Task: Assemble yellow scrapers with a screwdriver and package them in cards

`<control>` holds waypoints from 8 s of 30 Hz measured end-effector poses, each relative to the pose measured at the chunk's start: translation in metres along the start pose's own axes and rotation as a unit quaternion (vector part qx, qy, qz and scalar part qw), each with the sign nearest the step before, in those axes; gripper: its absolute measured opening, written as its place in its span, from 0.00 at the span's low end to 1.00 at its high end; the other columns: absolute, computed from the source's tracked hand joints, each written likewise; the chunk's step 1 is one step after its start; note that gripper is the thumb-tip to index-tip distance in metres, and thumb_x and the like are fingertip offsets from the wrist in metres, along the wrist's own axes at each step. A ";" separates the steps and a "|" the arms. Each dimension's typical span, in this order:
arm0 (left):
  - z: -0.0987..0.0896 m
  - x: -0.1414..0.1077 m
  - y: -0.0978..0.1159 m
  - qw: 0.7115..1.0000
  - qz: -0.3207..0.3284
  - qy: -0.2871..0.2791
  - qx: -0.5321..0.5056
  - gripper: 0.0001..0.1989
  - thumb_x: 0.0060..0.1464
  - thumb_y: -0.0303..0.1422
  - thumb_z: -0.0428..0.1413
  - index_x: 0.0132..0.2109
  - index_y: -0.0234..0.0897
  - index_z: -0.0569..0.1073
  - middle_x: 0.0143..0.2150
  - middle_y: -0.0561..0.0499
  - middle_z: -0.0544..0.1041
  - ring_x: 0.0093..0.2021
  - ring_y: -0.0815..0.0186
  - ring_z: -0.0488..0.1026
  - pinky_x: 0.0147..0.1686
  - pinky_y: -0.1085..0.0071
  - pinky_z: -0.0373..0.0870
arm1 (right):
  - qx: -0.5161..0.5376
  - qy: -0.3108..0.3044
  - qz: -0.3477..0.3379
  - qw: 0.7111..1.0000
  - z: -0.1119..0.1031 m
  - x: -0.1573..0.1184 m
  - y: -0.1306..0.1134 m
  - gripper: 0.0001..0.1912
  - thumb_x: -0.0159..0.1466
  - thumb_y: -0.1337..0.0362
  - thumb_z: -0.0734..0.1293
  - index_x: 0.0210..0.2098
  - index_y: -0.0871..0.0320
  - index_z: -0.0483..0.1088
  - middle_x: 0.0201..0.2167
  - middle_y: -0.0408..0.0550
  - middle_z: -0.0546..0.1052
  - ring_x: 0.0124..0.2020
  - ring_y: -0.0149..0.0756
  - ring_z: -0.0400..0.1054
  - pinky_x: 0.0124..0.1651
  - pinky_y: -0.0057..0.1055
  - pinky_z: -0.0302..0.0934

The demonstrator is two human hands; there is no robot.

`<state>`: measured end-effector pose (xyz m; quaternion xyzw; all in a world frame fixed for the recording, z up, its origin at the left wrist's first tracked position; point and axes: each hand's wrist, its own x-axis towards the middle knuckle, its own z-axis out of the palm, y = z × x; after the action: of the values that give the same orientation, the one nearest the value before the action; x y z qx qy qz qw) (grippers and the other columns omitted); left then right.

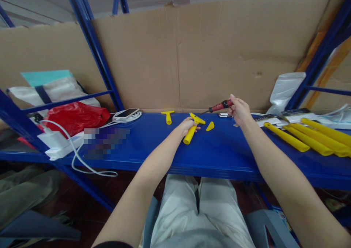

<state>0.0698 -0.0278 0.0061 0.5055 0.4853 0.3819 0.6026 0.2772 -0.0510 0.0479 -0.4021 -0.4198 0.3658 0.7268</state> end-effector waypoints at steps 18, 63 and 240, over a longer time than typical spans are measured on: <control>0.003 -0.009 0.004 1.000 0.008 0.006 0.026 0.22 0.54 0.15 0.48 0.53 0.37 0.62 0.47 0.46 0.75 0.23 0.73 0.74 0.20 0.78 0.66 | 0.019 -0.026 -0.014 0.999 -0.001 0.000 0.001 0.23 0.50 0.54 0.76 0.25 0.54 0.57 0.09 0.30 0.57 0.10 0.22 0.52 0.13 0.20 0.48; 0.002 -0.002 0.000 0.999 0.018 0.007 0.043 0.25 0.52 0.15 0.49 0.55 0.39 0.61 0.49 0.43 0.75 0.26 0.70 0.77 0.21 0.78 0.66 | -0.016 -0.019 0.008 1.000 0.004 -0.007 -0.004 0.18 0.52 0.56 0.75 0.27 0.56 0.62 0.12 0.36 0.66 0.12 0.24 0.58 0.14 0.20 0.53; 0.003 0.001 0.010 0.974 0.157 0.161 -0.002 0.29 0.39 0.10 0.53 0.48 0.36 0.74 0.50 0.45 0.75 0.33 0.67 0.75 0.36 0.69 0.73 | 0.033 0.086 0.099 0.991 0.007 0.007 0.007 0.19 0.51 0.80 0.70 0.31 0.56 0.58 0.18 0.34 0.68 0.17 0.23 0.61 0.19 0.18 0.59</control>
<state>0.0728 -0.0257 0.0160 0.5058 0.4896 0.5495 0.4500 0.2721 -0.0406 0.0465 -0.4472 -0.3012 0.4141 0.7334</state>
